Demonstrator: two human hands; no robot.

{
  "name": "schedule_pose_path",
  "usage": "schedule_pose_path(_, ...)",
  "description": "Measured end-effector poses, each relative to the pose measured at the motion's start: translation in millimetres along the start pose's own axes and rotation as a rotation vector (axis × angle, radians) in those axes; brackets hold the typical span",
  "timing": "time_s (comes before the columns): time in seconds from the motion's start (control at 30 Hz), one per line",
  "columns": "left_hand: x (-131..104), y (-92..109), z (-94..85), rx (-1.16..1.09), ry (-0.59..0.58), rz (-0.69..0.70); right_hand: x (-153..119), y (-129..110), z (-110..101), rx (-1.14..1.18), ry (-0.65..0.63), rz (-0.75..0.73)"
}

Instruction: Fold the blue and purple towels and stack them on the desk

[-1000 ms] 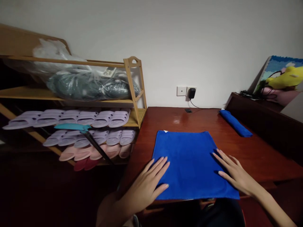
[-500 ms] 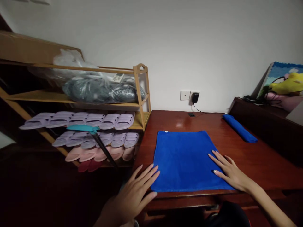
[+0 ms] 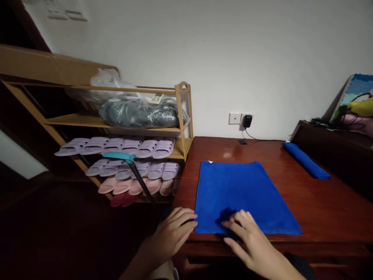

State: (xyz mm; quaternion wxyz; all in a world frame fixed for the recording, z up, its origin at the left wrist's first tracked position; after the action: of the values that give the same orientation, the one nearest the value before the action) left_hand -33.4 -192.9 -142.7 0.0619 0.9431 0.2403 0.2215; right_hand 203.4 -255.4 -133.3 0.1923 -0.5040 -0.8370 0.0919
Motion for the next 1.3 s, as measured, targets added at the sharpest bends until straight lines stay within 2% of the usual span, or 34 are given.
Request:
schedule_pose_path(0.13,5,0,-2.0,-0.031,0.047,0.01,40,-30,17,0.07,-0.047,-0.024)
schedule_pose_path(0.3,11,-2,1.3,-0.077,0.116,-0.108,65,-36,37,0.101,-0.055,0.046)
schedule_pose_path(0.43,18,4,2.2,-0.003,0.272,-0.229,70,-15,36,0.332,0.046,0.13)
schedule_pose_path(0.5,25,8,3.3,0.029,0.281,-0.288,67,8,28,0.403,0.137,0.223)
schedule_pose_path(0.53,28,10,5.1,0.043,0.243,-0.29,64,23,23,0.397,0.183,0.269)
schedule_pose_path(0.63,38,12,14.8,0.108,0.051,-0.226,44,71,4,0.213,0.272,0.403)
schedule_pose_path(0.73,38,7,26.5,0.144,-0.113,-0.206,11,119,-12,-0.079,0.256,0.566)
schedule_pose_path(0.8,36,3,31.6,0.139,-0.165,-0.228,-15,147,-22,-0.211,0.255,0.657)
schedule_pose_path(0.93,33,0,32.9,0.118,-0.162,-0.238,-63,187,-35,-0.338,0.275,0.749)
schedule_pose_path(1.17,28,-2,23.5,0.074,-0.149,-0.202,-129,237,-52,-0.357,0.342,0.887)
schedule_pose_path(1.23,19,-3,16.6,0.067,-0.168,-0.2,-147,253,-57,-0.318,0.351,0.927)
schedule_pose_path(1.3,11,-5,8.4,0.055,-0.209,-0.189,-158,265,-60,-0.186,0.284,0.917)
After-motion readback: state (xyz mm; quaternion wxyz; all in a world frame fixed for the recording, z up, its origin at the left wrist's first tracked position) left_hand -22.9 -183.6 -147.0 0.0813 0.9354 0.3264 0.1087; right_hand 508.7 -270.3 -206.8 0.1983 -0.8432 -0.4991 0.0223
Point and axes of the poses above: each hand's wrist, its own x-axis towards the middle knuckle, its own z-axis out of the palm, y = z × x, the point moved 3 cm from there along x, towards the middle knuckle, and after that the axes turned 1 degree about -x, right-handed, at the moved point
